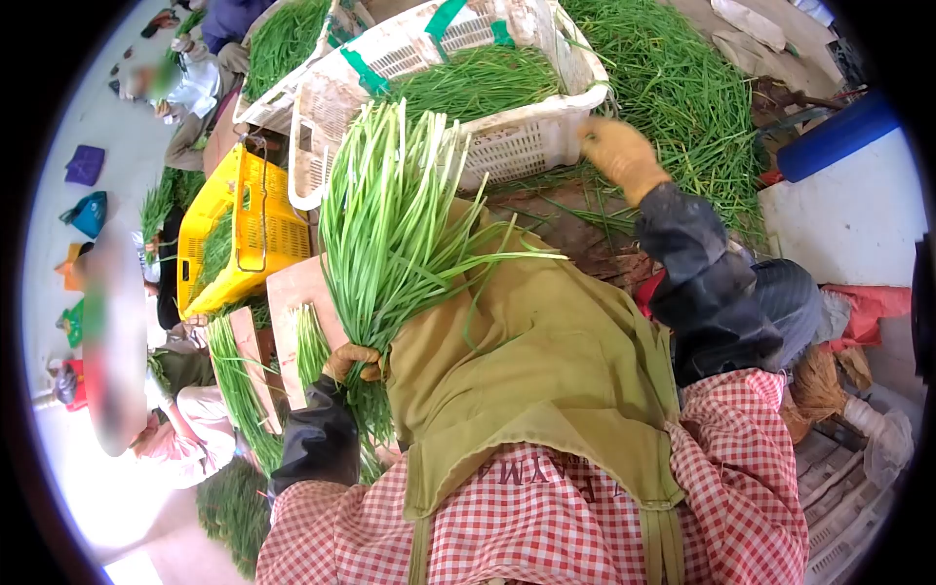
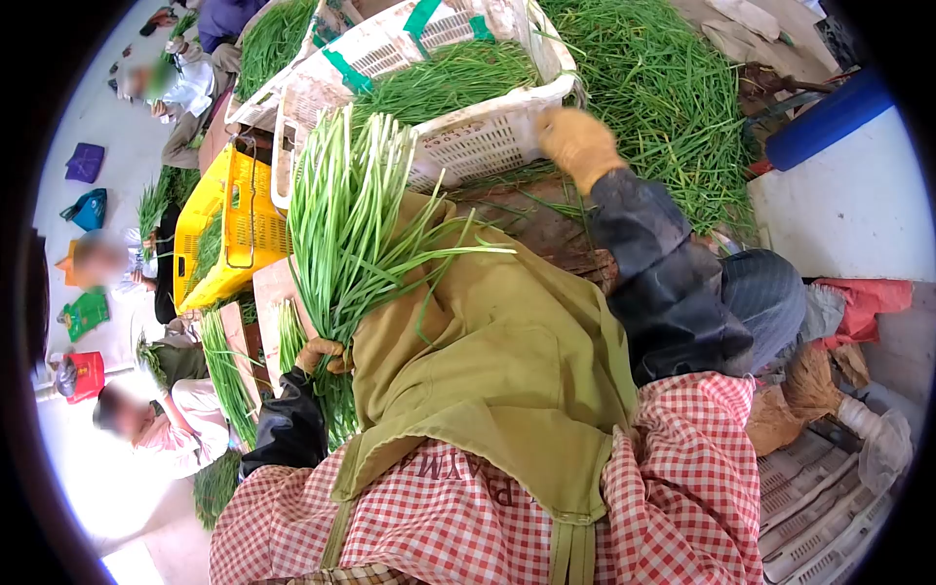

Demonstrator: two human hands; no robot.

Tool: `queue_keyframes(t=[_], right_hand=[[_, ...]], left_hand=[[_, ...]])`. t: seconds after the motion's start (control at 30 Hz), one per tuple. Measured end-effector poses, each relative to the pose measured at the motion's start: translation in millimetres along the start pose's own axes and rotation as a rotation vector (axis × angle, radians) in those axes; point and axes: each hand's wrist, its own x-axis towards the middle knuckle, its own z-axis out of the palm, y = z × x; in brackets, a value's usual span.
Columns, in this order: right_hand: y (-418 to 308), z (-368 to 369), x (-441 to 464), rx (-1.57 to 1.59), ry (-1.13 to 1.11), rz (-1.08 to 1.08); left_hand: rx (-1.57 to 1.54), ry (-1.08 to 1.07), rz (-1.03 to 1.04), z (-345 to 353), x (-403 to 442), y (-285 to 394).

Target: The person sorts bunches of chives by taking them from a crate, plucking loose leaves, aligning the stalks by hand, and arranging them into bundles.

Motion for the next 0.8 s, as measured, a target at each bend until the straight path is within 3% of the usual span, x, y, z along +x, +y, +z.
queue_keyframes(t=[0.1,0.17,0.23,0.27,0.3,0.37,0.47,0.53,0.6,0.7,0.8], right_hand=[[-20.4,25.5,-23.1,0.358,-0.412,-0.153],[-29.4,56.2,-35.1,0.524,-0.464,-0.351],[-44.3,72.0,-39.5,0.364,-0.544,-0.406],[-49.0,76.0,-38.4,0.317,-0.600,-0.387],[-45.9,81.3,-34.4,0.320,-0.604,-0.390],[-33.7,89.8,-25.4,0.693,-0.395,-0.252],[12.9,78.9,-35.1,0.259,-0.072,-0.230],[40.1,69.9,-70.5,0.023,-0.149,-0.175],[38.1,53.1,-110.7,0.219,-0.253,-0.061],[5.0,38.7,-154.1,0.283,-0.343,-0.219],[-29.3,46.3,-167.4,0.284,-0.253,-0.313]], left_hand=[[-0.045,-0.044,-0.019,-2.3,2.6,-0.4],[0.103,-0.034,-0.024,1.4,2.5,3.6],[0.167,-0.015,-0.018,-0.6,0.1,4.8],[0.012,-0.029,-0.023,-7.3,0.5,1.0],[0.010,-0.023,-0.022,-11.5,1.1,-0.7],[-0.002,-0.047,-0.020,-20.2,1.7,-6.1],[0.022,-0.060,-0.016,-25.0,0.5,-9.0],[0.073,-0.030,0.005,-10.4,-1.4,-4.4],[0.209,-0.044,0.025,-1.1,-3.6,-0.1],[0.199,-0.055,0.020,-7.0,-0.2,-2.6],[0.207,0.001,0.033,-5.7,-0.5,-1.2]])
